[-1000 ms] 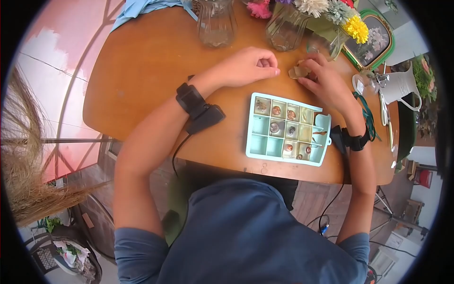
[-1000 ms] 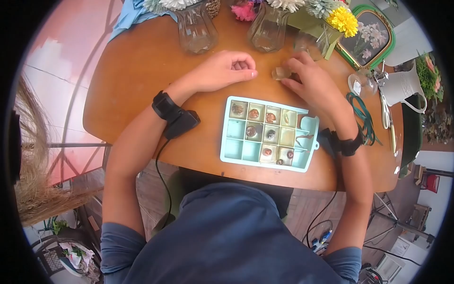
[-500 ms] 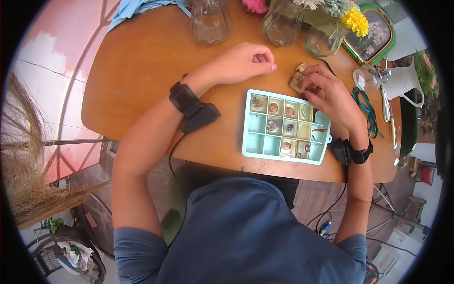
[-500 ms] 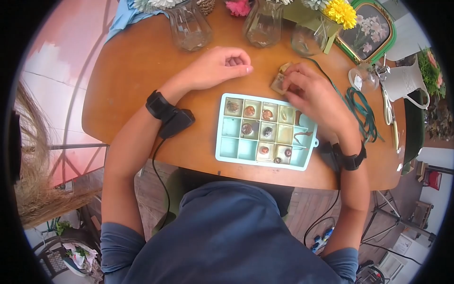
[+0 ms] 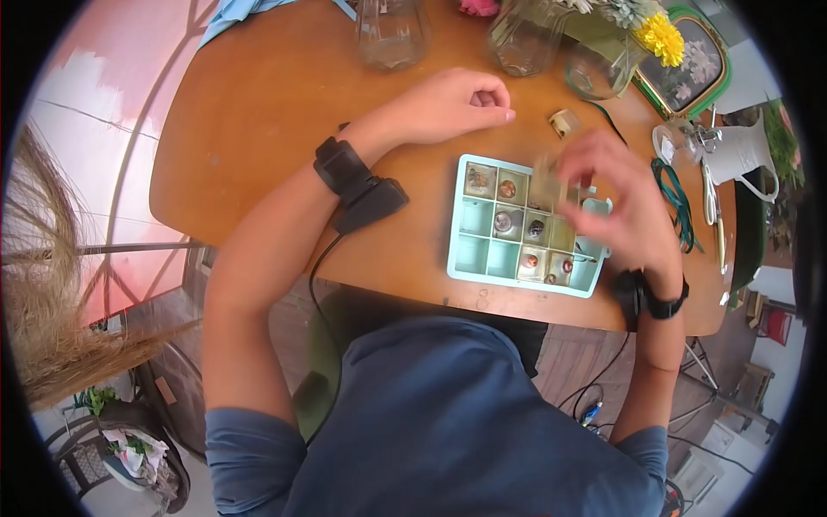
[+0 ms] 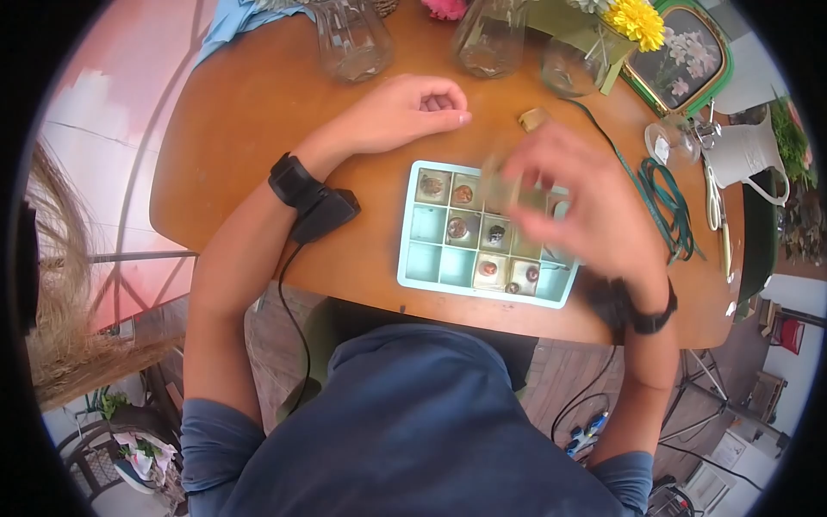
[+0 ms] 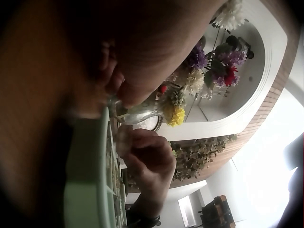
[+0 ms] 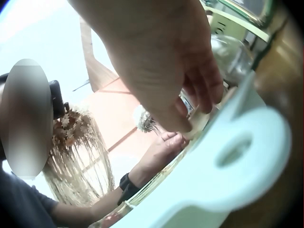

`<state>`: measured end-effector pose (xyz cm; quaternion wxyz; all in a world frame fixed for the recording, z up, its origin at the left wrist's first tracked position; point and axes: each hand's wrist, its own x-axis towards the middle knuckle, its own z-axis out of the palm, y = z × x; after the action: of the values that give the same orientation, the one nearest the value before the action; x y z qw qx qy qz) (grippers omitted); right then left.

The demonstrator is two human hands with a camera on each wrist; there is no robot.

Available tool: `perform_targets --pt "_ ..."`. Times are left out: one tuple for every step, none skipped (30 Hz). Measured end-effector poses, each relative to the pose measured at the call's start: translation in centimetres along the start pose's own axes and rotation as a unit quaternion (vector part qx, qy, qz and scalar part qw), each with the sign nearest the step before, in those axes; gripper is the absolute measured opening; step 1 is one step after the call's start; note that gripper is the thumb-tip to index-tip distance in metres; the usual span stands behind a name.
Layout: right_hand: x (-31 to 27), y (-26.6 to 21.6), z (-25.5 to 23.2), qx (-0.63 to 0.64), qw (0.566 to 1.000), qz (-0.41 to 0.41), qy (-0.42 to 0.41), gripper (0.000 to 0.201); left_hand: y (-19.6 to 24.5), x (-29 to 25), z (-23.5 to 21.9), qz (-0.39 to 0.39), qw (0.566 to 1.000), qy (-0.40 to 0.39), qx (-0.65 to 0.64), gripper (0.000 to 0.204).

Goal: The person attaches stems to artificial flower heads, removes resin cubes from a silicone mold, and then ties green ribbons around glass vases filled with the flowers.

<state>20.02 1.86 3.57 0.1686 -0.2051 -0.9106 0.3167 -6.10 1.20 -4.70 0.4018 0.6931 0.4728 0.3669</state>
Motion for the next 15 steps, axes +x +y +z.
perform_targets --pt "-0.3 -1.1 0.4 0.016 0.998 -0.039 -0.048 0.025 0.0 0.0 0.1 -0.003 1.0 -0.002 -0.004 0.022" --pt "-0.6 -1.9 0.8 0.031 0.992 -0.076 -0.095 0.028 0.0 0.0 0.1 -0.002 1.0 -0.001 -0.004 0.022" --pt "-0.9 -2.5 1.4 -0.004 0.991 -0.075 -0.113 0.03 -0.1 0.0 0.1 0.001 1.0 -0.001 -0.004 0.022" --pt "-1.2 -2.8 2.1 -0.04 0.988 -0.073 -0.13 0.032 -0.1 0.0 0.1 0.002 1.0 -0.001 -0.003 0.022" --pt "-1.4 -2.9 2.6 -0.074 0.984 -0.07 -0.148 0.035 -0.2 0.0 0.2 0.001 1.0 0.0 -0.003 0.022" --pt "-1.4 -2.9 2.7 -0.069 0.983 -0.056 -0.159 0.036 -0.2 0.0 0.2 0.001 1.0 0.001 -0.003 0.022" --pt "-1.4 -2.8 2.7 -0.063 0.983 -0.042 -0.17 0.037 -0.3 0.1 0.2 0.0 1.0 0.001 -0.003 0.022" --pt "-1.4 -2.7 2.6 -0.058 0.981 -0.027 -0.18 0.038 -0.1 0.0 0.2 -0.003 1.0 0.001 0.003 0.022" --pt "-1.4 -2.8 2.7 -0.066 0.981 -0.035 -0.18 0.038 0.0 0.0 0.1 -0.006 1.0 0.0 0.009 0.022" --pt "-1.4 -3.0 2.8 -0.075 0.98 -0.042 -0.18 0.038 0.2 0.0 0.1 -0.009 1.0 -0.001 0.015 0.022" --pt "-1.4 -3.1 2.8 -0.083 0.979 -0.049 -0.179 0.037 0.1 0.0 0.1 -0.01 1.0 -0.001 0.013 0.022" --pt "-1.4 -3.0 2.9 -0.076 0.98 -0.049 -0.177 0.037 0.1 0.0 0.2 -0.01 1.0 -0.001 0.011 0.022" --pt "-1.4 -3.0 3.0 -0.068 0.981 -0.05 -0.175 0.036 0.0 0.0 0.2 -0.011 1.0 -0.001 0.01 0.022" --pt "-1.3 -2.9 3.0 -0.06 0.982 -0.05 -0.174 0.036 -0.1 0.0 0.2 -0.009 1.0 0.0 0.01 0.022" --pt "-1.3 -2.9 3.0 -0.054 0.982 -0.058 -0.169 0.034 -0.1 0.1 0.2 -0.007 1.0 0.001 0.01 0.022"
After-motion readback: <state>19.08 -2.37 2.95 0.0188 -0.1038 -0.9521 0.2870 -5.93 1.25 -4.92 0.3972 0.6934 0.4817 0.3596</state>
